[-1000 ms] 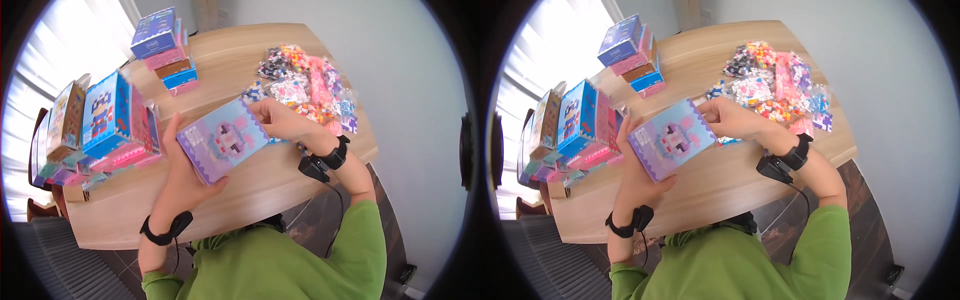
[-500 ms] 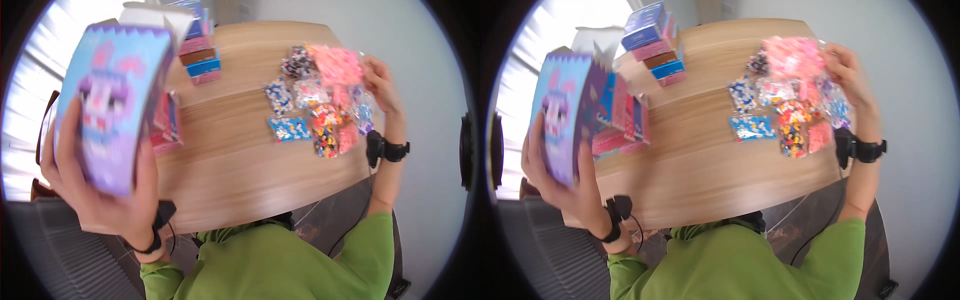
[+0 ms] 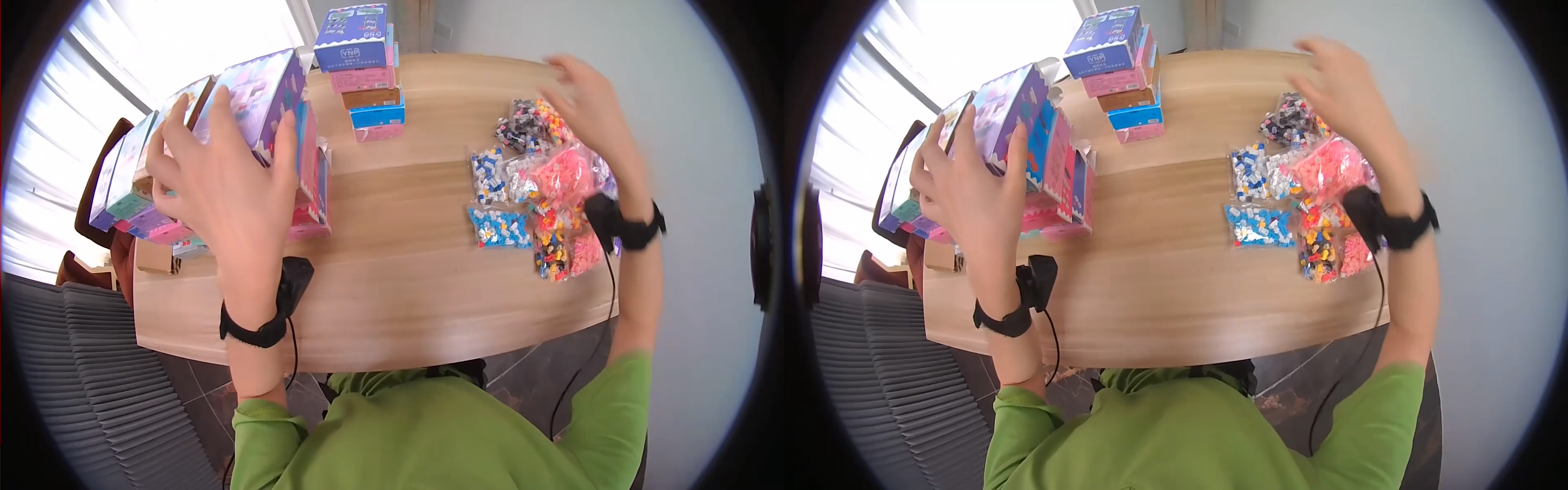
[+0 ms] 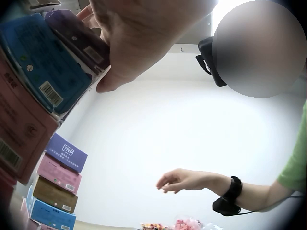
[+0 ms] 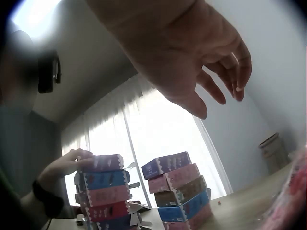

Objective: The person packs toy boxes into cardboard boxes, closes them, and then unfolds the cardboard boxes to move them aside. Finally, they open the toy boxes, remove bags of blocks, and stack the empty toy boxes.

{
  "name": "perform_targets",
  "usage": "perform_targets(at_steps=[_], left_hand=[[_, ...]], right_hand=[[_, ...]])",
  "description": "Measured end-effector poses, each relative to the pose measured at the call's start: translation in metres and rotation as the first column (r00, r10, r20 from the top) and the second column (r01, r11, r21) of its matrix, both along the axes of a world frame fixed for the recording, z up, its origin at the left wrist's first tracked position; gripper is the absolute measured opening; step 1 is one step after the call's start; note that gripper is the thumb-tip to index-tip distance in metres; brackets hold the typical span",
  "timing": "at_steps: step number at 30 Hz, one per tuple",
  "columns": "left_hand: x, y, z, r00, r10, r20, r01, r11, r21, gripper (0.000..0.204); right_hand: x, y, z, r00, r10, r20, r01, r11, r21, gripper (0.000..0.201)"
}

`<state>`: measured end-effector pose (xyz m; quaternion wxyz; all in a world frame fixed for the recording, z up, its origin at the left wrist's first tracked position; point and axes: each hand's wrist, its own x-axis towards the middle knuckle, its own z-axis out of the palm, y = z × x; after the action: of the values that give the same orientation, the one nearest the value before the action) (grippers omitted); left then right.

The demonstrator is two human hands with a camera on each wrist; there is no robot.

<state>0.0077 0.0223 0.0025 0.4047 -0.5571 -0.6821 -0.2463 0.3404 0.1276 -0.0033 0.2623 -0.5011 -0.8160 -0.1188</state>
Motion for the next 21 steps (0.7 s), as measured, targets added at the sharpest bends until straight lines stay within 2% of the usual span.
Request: perform_targets(at_steps=[2, 3, 4, 5, 7, 9, 10, 13, 14, 17, 19, 20, 21], left_hand=[[0.005, -0.003, 0.003, 0.991, -0.132, 0.010, 0.131, 0.987, 0.088, 0.045], [0.009, -0.006, 0.005, 0.980, -0.197, 0.011, 0.194, 0.972, 0.133, 0.044], [0.015, -0.010, 0.006, 0.948, -0.319, 0.008, 0.313, 0.933, 0.180, 0.040], [0.020, -0.015, 0.005, 0.915, -0.403, 0.016, 0.398, 0.908, 0.128, 0.038], [0.028, -0.026, -0.004, 0.829, -0.557, 0.045, 0.557, 0.830, 0.025, 0.036], [0.036, -0.029, -0.024, 0.633, -0.749, 0.195, 0.768, 0.640, -0.029, 0.029], [0.042, -0.031, -0.032, 0.569, -0.761, 0.312, 0.815, 0.574, -0.085, 0.032], [0.054, -0.022, -0.058, 0.378, -0.677, 0.632, 0.914, 0.382, -0.138, 0.045], [0.056, -0.018, -0.066, 0.311, -0.616, 0.724, 0.938, 0.323, -0.128, 0.050], [0.053, -0.002, -0.087, 0.182, -0.394, 0.901, 0.951, 0.305, -0.059, 0.058], [0.048, 0.015, -0.106, -0.108, -0.125, 0.986, 0.949, 0.281, 0.140, 0.059], [0.046, 0.020, -0.110, -0.254, 0.015, 0.967, 0.926, 0.291, 0.239, 0.060], [0.047, 0.021, -0.109, -0.367, 0.038, 0.929, 0.883, 0.328, 0.336, 0.060]], right_hand=[[-0.048, 0.033, 0.006, 0.972, 0.068, -0.226, -0.089, 0.993, -0.081, 0.045], [-0.068, 0.055, 0.007, 0.903, 0.071, -0.423, -0.167, 0.967, -0.193, 0.058], [-0.093, 0.079, 0.010, 0.868, 0.033, -0.496, -0.180, 0.951, -0.252, 0.058], [-0.118, 0.093, 0.011, 0.827, -0.009, -0.563, -0.200, 0.930, -0.308, 0.058], [-0.151, 0.096, 0.010, 0.668, -0.004, -0.744, -0.336, 0.890, -0.307, 0.076], [-0.179, 0.117, 0.006, 0.654, -0.147, -0.742, -0.274, 0.868, -0.414, 0.074], [-0.185, 0.129, 0.004, 0.645, -0.219, -0.732, -0.243, 0.850, -0.468, 0.073], [-0.180, 0.149, -0.009, 0.793, -0.106, -0.600, -0.346, 0.732, -0.587, 0.085], [-0.176, 0.152, -0.010, 0.784, -0.131, -0.607, -0.349, 0.716, -0.605, 0.070], [-0.164, 0.132, -0.005, 0.712, -0.203, -0.672, -0.367, 0.709, -0.602, 0.045], [-0.151, 0.111, 0.006, 0.659, -0.166, -0.733, -0.431, 0.716, -0.550, 0.035], [-0.144, 0.103, 0.009, 0.632, -0.145, -0.761, -0.462, 0.718, -0.521, 0.032], [-0.131, 0.101, 0.006, 0.620, -0.075, -0.781, -0.487, 0.744, -0.458, 0.033]])
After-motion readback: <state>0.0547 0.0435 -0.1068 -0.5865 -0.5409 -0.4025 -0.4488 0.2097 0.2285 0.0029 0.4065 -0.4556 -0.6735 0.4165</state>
